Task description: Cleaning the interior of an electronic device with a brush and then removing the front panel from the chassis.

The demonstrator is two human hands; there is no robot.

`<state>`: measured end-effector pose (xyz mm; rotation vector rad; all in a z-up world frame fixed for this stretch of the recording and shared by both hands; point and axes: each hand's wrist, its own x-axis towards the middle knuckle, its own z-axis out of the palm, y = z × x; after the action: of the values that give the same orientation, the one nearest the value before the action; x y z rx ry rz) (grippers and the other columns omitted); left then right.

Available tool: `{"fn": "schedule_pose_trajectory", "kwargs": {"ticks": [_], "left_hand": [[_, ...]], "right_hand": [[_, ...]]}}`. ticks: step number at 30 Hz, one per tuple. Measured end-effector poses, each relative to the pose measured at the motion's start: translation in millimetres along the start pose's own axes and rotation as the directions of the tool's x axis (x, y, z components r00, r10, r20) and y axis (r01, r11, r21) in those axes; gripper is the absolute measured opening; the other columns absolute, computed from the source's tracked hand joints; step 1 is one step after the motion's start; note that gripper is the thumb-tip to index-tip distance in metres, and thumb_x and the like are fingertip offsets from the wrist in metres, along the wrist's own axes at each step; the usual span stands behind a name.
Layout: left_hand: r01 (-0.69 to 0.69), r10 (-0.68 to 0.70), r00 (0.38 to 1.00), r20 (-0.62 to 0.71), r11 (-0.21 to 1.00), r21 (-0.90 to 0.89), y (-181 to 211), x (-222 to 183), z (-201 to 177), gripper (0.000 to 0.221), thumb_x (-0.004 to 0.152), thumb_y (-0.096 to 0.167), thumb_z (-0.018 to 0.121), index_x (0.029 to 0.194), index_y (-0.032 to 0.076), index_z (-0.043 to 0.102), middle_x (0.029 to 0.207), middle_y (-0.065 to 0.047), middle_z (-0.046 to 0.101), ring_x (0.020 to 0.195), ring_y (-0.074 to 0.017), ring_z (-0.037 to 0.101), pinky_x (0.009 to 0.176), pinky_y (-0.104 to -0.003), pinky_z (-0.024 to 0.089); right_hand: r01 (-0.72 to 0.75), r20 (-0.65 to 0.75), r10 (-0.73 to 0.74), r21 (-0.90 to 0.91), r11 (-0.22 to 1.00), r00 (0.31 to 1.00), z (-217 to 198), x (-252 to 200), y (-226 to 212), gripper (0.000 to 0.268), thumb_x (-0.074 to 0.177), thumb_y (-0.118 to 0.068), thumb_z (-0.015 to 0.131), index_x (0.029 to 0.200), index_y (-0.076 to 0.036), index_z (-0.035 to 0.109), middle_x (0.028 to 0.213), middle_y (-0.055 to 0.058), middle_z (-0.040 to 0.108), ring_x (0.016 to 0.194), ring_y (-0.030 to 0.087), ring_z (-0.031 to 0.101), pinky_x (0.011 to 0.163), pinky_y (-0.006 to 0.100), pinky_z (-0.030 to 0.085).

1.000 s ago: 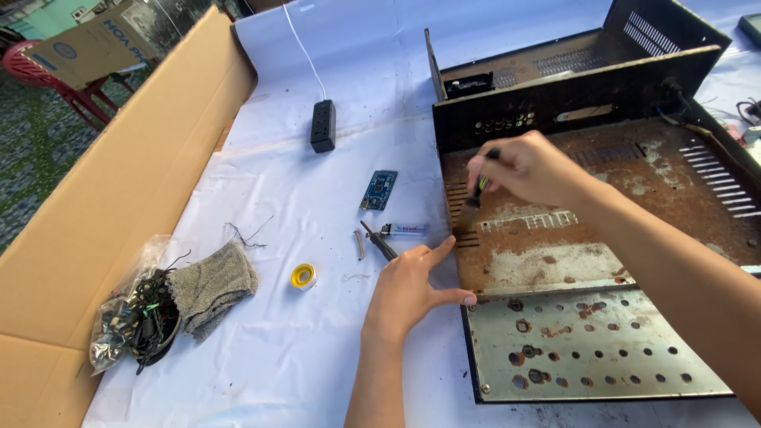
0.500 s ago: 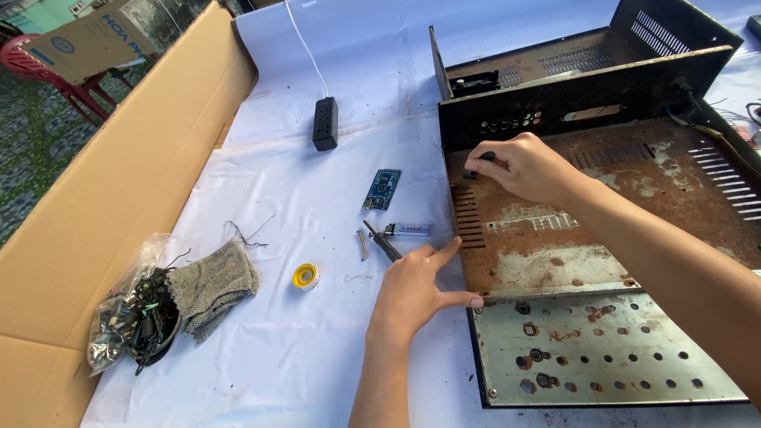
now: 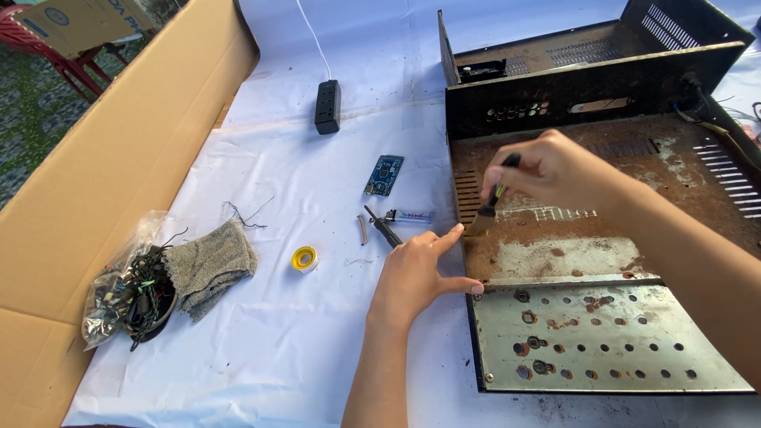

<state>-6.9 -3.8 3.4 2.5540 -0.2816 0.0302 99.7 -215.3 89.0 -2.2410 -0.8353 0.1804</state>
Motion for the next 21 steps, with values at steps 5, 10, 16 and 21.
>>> {"fn": "schedule_pose_trajectory", "kwargs": {"ticks": [5,10,16,21], "left_hand": [[0.011,-0.011,1.0,0.015,1.0,-0.016,-3.3,1.3,4.2,0.092,0.063,0.058,0.085,0.143,0.017,0.063,0.106,-0.017,0.076,0.102,-0.0345,0.073,0.094,-0.05,0.056],[-0.009,0.009,1.0,0.008,1.0,0.0,-4.7,1.7,3.4,0.093,0.062,0.063,0.08,0.142,0.018,0.064,0.103,-0.017,0.076,0.1,-0.0351,0.073,0.092,-0.051,0.056],[-0.016,0.016,1.0,0.007,1.0,0.023,-6.2,3.4,5.6,0.094,0.062,0.068,0.077,0.142,0.019,0.064,0.101,-0.017,0.076,0.099,-0.0344,0.074,0.092,-0.049,0.057],[-0.016,0.015,1.0,0.015,0.999,0.041,-4.2,0.8,3.8,0.091,0.064,0.062,0.081,0.142,0.018,0.064,0.103,-0.017,0.076,0.1,-0.0334,0.073,0.093,-0.049,0.056]], "right_hand": [[-0.018,-0.039,0.025,0.166,0.986,0.999,2.3,33.5,41.6,0.032,0.105,-0.019,0.058,0.096,0.006,0.075,0.09,0.03,0.078,0.072,0.034,0.079,0.066,0.039,0.062],[0.083,-0.236,-0.019,0.264,0.961,0.972,5.1,59.5,72.2,0.033,0.114,-0.016,0.053,0.105,0.01,0.07,0.092,0.031,0.073,0.084,0.036,0.075,0.08,0.042,0.062],[0.212,-0.326,-0.215,-0.045,0.976,0.921,12.1,55.8,75.1,0.021,0.111,-0.017,0.063,0.106,0.0,0.075,0.079,0.021,0.073,0.081,0.03,0.076,0.071,0.037,0.059],[0.145,-0.065,-0.156,-0.152,0.978,0.986,21.1,25.4,42.2,0.02,0.1,-0.021,0.064,0.093,-0.007,0.078,0.055,0.014,0.069,0.03,0.017,0.044,0.035,0.024,0.04]]}}
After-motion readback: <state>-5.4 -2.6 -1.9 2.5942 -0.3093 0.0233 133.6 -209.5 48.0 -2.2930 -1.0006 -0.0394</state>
